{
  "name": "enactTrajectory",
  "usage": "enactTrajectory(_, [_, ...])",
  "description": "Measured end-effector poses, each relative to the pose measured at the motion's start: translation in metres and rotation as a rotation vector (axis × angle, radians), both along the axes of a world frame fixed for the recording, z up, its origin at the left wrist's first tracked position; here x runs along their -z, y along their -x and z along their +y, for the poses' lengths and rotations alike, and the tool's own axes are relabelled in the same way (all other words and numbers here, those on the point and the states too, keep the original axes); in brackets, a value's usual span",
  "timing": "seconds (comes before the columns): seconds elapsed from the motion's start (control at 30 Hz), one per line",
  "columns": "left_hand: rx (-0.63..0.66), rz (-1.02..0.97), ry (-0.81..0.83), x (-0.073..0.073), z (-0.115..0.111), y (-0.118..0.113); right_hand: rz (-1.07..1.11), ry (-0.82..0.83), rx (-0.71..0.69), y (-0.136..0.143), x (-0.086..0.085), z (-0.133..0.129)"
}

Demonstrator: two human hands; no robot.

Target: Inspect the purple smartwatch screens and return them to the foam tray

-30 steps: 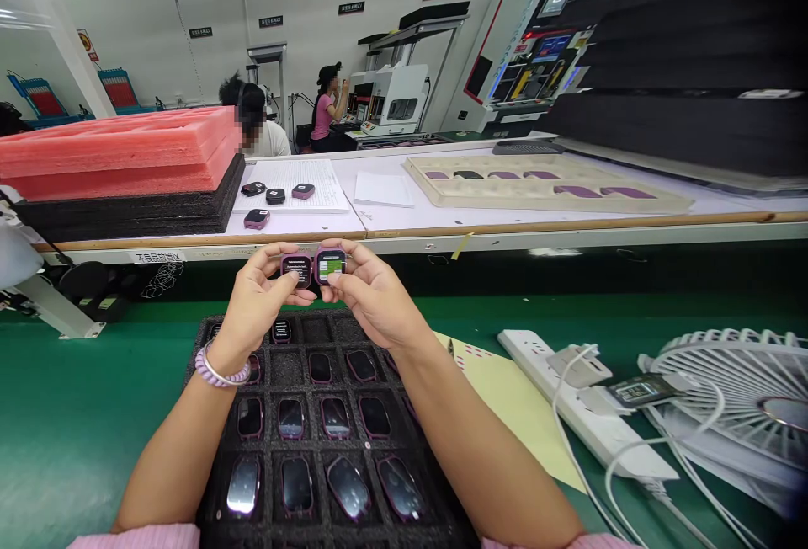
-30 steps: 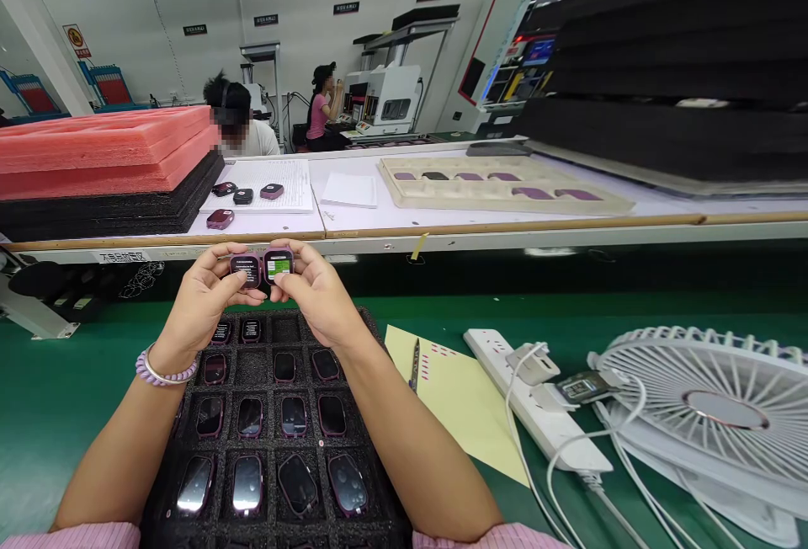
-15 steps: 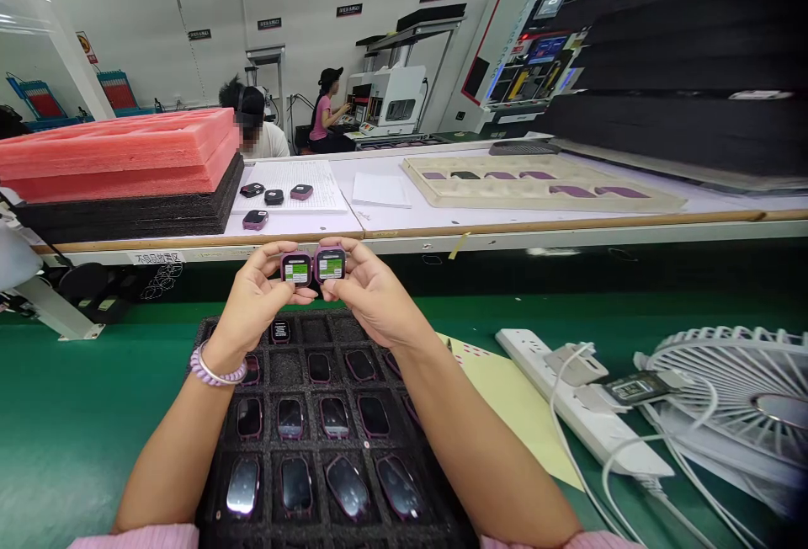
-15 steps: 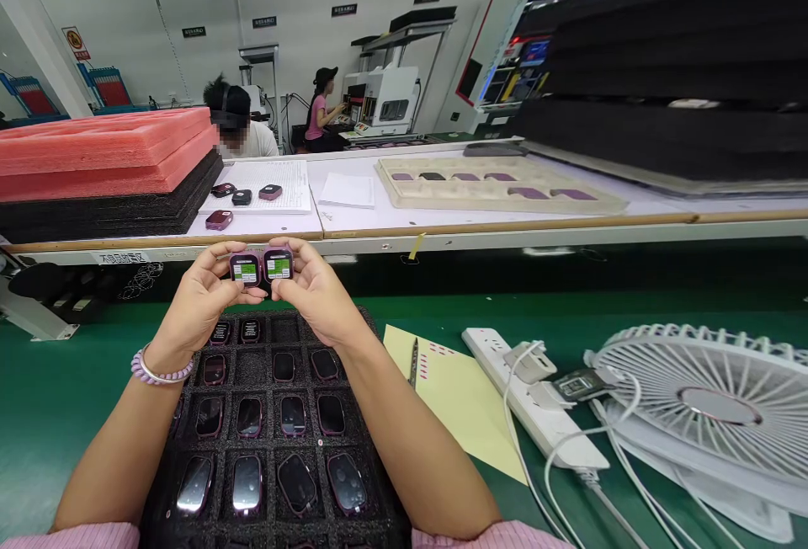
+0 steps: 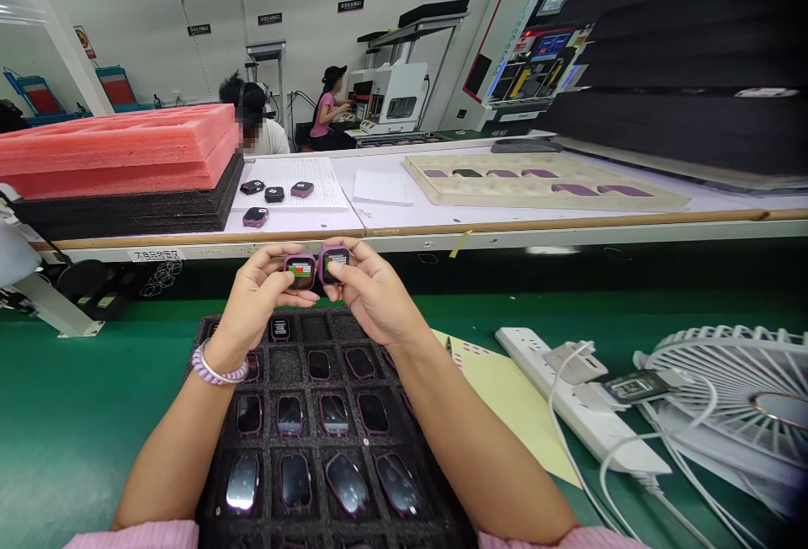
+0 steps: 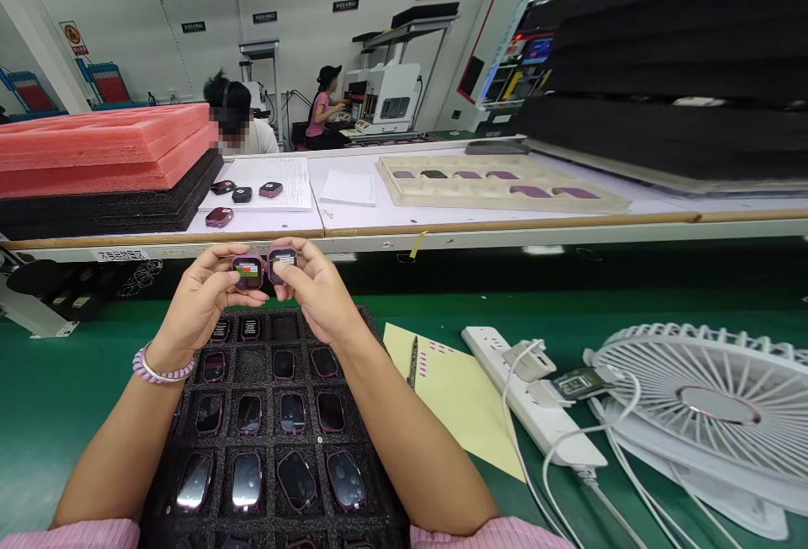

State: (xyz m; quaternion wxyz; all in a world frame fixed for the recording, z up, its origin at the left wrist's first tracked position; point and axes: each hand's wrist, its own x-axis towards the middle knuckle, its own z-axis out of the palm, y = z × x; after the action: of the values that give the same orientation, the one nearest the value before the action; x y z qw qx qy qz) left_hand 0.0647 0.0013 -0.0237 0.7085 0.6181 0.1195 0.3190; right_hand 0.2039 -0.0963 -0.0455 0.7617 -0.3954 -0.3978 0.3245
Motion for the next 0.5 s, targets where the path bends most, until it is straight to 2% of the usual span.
enactTrajectory(0.2, [-0.016,0.006,-0.017,0.0025,-0.0001,-0.0006,-0.029,0.001,0.01,0.0012,-0.0012,-0.0008])
enactTrajectory(0.5, [-0.016,-0.012,-0.028,-0.0013,-0.001,-0.0005,-0.033,0.033,-0.03,0.001,-0.0027,-0.0039])
